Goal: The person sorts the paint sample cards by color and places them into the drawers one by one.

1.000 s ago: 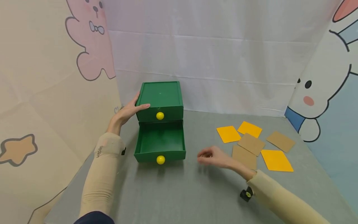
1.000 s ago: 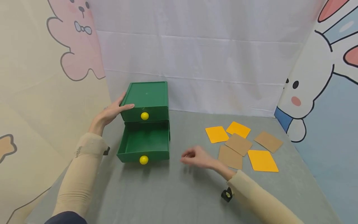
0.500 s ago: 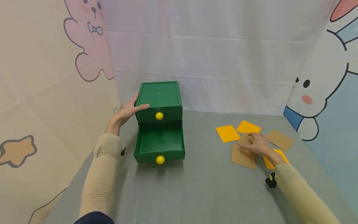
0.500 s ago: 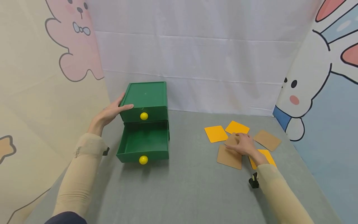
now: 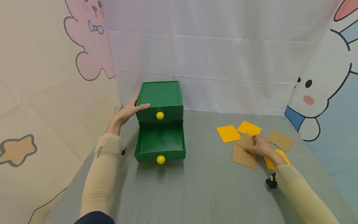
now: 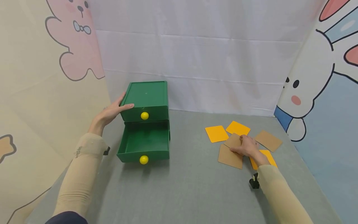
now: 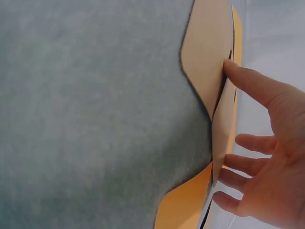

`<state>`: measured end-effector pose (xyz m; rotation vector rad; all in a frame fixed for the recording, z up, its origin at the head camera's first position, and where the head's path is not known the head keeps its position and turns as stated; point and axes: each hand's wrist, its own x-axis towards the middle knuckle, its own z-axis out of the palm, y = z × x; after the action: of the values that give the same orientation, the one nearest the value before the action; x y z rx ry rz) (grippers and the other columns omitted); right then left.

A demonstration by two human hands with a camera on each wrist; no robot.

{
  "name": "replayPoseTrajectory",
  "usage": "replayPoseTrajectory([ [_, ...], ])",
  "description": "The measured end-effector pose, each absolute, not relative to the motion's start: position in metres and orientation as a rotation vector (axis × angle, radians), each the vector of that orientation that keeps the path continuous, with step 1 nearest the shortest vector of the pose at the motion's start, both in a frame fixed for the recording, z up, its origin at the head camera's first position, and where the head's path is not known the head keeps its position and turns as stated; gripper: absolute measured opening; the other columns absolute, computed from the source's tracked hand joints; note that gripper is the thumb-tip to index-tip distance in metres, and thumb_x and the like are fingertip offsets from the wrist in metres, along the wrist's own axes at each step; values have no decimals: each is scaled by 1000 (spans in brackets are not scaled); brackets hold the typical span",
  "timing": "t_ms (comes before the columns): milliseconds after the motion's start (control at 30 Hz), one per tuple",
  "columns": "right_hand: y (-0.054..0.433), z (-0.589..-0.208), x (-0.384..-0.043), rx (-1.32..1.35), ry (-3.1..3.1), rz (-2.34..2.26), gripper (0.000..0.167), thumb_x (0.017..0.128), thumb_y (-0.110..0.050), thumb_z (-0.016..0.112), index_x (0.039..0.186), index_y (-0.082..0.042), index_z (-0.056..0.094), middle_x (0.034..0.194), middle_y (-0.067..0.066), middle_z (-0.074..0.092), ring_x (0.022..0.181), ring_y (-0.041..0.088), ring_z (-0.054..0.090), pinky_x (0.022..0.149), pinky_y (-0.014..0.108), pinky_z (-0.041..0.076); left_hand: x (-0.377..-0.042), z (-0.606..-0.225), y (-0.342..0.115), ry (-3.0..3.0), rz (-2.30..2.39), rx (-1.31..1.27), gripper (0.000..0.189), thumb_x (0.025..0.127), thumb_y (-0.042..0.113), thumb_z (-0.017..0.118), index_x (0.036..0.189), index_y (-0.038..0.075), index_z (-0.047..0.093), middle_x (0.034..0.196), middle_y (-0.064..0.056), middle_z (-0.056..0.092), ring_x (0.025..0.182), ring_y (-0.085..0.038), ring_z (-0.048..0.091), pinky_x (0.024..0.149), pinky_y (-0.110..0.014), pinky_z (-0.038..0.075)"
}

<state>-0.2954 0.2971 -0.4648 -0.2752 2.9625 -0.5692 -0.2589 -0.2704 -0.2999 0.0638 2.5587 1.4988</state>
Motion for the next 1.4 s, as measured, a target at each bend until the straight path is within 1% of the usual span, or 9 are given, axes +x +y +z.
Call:
replayPoseTrajectory([
  [267, 293, -460, -294, -261, 2985, -549, 95, 78, -54, 72, 136, 14, 40, 134, 39, 44, 114, 55, 44, 88, 71, 29, -260, -300, -271, 2565, 1504, 84, 98, 93, 44, 58, 153, 29, -17, 163, 1, -15, 151, -26, -10, 119, -62, 4],
  [400, 288, -456, -293, -286, 2997, -550, 96, 77, -56, 72, 137, 13, 40, 135, 37, 45, 114, 55, 45, 85, 66, 31, -259, -300, -270, 2562, 1501, 85, 98, 93, 44, 58, 153, 29, -17, 163, 1, -15, 151, -26, -10, 119, -61, 5],
  [567, 279, -450, -292, -320, 3029, -557, 93, 78, -52, 73, 137, 12, 41, 136, 34, 46, 116, 56, 44, 83, 62, 32, -259, -302, -270, 2563, 1496, 76, 98, 92, 45, 58, 153, 29, -17, 163, 1, -15, 151, -26, -10, 119, -62, 5],
  [700, 271, -443, -289, -340, 3034, -581, 93, 77, -53, 73, 138, 10, 42, 139, 34, 44, 120, 54, 42, 88, 68, 32, -259, -303, -271, 2561, 1501, 79, 98, 92, 45, 58, 153, 30, -17, 163, 1, -15, 151, -26, -10, 119, -62, 4],
  [833, 258, -431, -287, -413, 3030, -624, 91, 78, -50, 74, 138, 9, 42, 138, 33, 46, 118, 50, 47, 93, 66, 38, -259, -303, -272, 2563, 1507, 85, 98, 92, 45, 58, 153, 30, -17, 163, 1, -14, 151, -27, -10, 119, -62, 4],
  [933, 246, -423, -284, -503, 3028, -655, 87, 78, -47, 75, 136, 10, 44, 133, 32, 50, 112, 46, 52, 86, 58, 46, -260, -303, -272, 2563, 1511, 90, 98, 92, 45, 59, 153, 31, -17, 163, 1, -14, 151, -27, -9, 119, -62, 4],
  [1033, 233, -416, -281, -580, 3021, -683, 85, 78, -45, 76, 136, 9, 45, 131, 31, 53, 110, 44, 54, 83, 56, 45, -260, -303, -271, 2558, 1511, 95, 98, 92, 44, 58, 153, 30, -17, 163, 1, -14, 151, -27, -9, 119, -61, 4],
  [1233, 204, -403, -277, -703, 3009, -726, 82, 78, -42, 78, 137, 6, 46, 136, 28, 51, 121, 46, 48, 96, 63, 37, -260, -302, -272, 2560, 1525, 95, 97, 93, 43, 58, 154, 29, -16, 163, 1, -14, 152, -26, -9, 120, -60, 4],
  [1400, 182, -392, -273, -805, 2995, -726, 81, 77, -39, 79, 137, 6, 47, 136, 26, 53, 122, 44, 49, 99, 60, 39, -261, -302, -272, 2558, 1519, 87, 98, 92, 43, 59, 154, 29, -16, 163, 2, -14, 151, -26, -10, 120, -61, 4],
])
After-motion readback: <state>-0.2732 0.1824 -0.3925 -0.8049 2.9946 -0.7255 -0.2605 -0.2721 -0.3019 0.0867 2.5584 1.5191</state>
